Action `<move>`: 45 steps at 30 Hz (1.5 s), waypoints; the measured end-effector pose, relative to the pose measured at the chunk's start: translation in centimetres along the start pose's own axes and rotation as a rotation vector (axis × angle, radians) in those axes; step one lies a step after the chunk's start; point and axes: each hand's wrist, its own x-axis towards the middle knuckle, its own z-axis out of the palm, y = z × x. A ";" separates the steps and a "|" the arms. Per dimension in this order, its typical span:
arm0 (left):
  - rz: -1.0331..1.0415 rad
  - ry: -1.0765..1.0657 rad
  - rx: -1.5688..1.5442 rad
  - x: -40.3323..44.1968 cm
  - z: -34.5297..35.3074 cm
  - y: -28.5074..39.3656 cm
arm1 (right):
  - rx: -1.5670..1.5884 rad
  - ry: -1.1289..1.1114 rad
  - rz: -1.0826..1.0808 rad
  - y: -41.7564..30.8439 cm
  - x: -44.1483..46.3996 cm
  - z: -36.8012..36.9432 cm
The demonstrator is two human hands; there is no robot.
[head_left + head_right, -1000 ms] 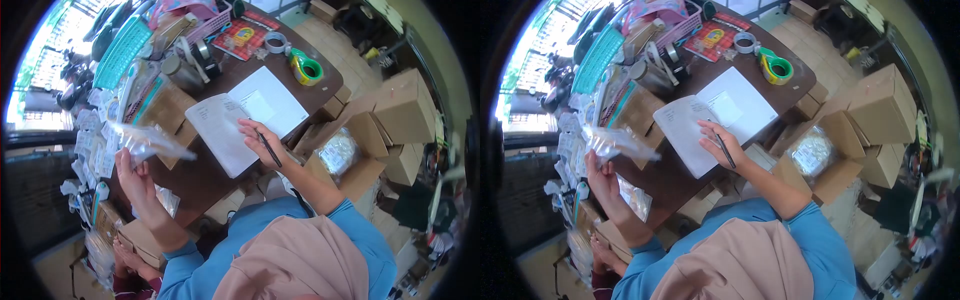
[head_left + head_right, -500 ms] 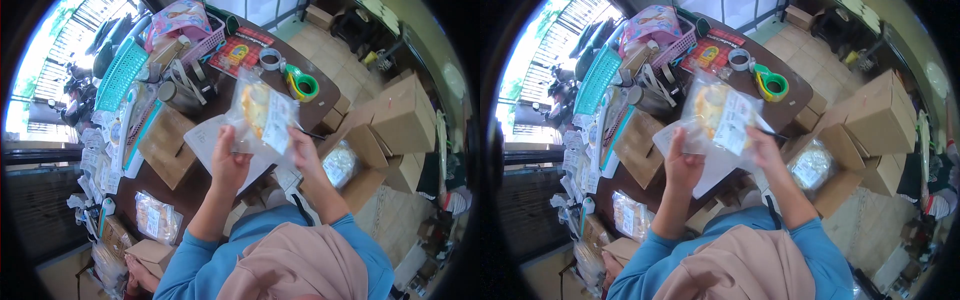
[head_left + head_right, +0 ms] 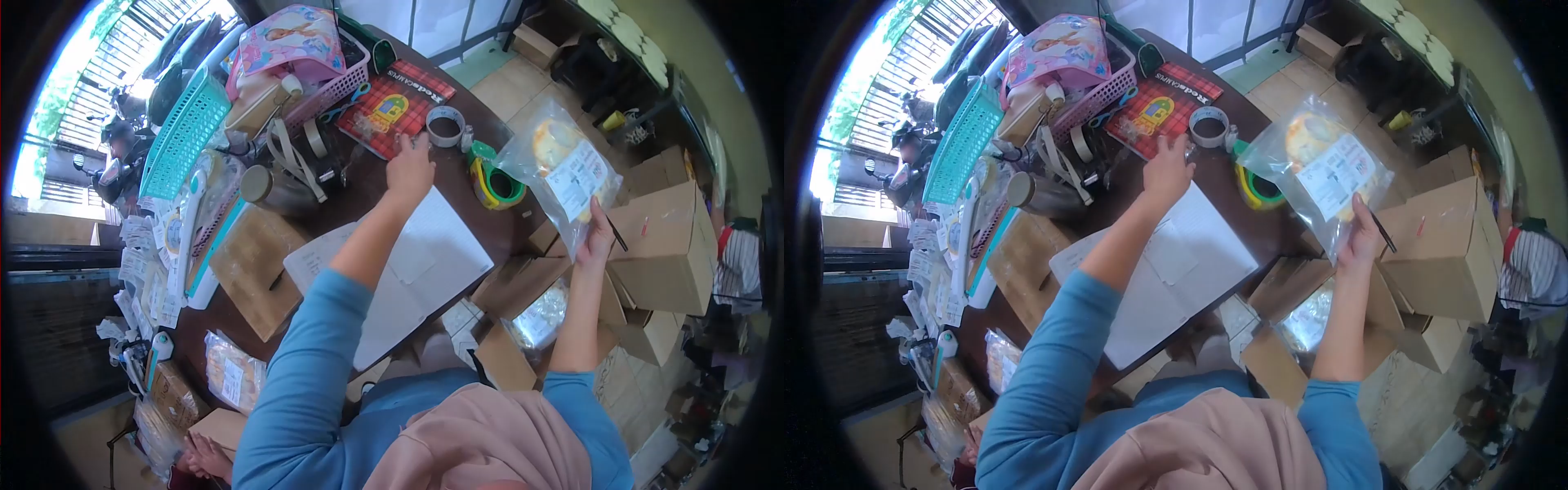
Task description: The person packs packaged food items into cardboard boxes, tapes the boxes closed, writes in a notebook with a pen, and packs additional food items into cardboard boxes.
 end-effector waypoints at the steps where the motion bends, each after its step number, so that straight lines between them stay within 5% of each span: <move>1: -0.076 0.013 0.131 1.2 0.7 -0.3 | -0.004 0.021 -0.022 -0.3 0.1 -0.2; 7: -0.095 -0.173 0.318 3.9 3.4 -5.3 | -0.044 0.051 0.008 -1.0 1.2 -2.4; 10: 0.065 0.301 0.426 4.2 2.7 -8.9 | -0.043 0.054 0.021 -0.9 1.7 -2.0; 12: -0.279 0.487 0.199 5.0 1.0 -9.9 | -0.014 -0.002 0.084 -0.5 2.2 -0.9; 18: -0.342 0.095 0.268 4.8 2.2 -8.8 | -0.132 -0.059 0.123 2.8 6.6 4.3; 24: -0.326 0.295 0.146 3.4 1.5 -8.6 | -0.102 -0.253 0.194 10.9 13.4 11.7; 28: -0.263 0.324 0.098 -0.5 -2.0 -6.8 | -0.465 -0.100 0.049 14.9 17.0 12.4; 30: -0.267 0.203 -0.005 -1.9 -5.4 -4.9 | -1.088 -0.066 -0.431 14.2 17.8 11.0; 31: -0.265 0.200 -0.008 -2.0 -6.5 -4.1 | -1.091 -0.063 -0.431 13.5 17.9 10.5; 33: -0.202 0.062 -0.268 -2.0 -8.5 -2.7 | -1.841 -0.175 -0.179 12.1 17.7 9.9; 34: -0.203 -0.003 -0.367 -1.3 -9.6 -1.0 | -1.936 -0.266 -0.071 12.3 17.9 9.6; 38: -0.002 0.097 -0.474 4.2 -4.5 0.6 | -1.948 -0.444 0.041 12.5 19.9 8.4; 40: 0.061 0.152 -0.441 7.7 -1.7 0.8 | -1.536 -0.181 -0.041 12.1 20.2 7.3; 43: 0.050 -0.158 -0.256 11.4 0.8 0.6 | -1.173 -0.264 -0.236 13.2 18.7 7.1; 45: 0.019 -0.289 -0.434 12.3 1.8 0.4 | -1.064 -0.218 -0.058 13.2 18.6 8.0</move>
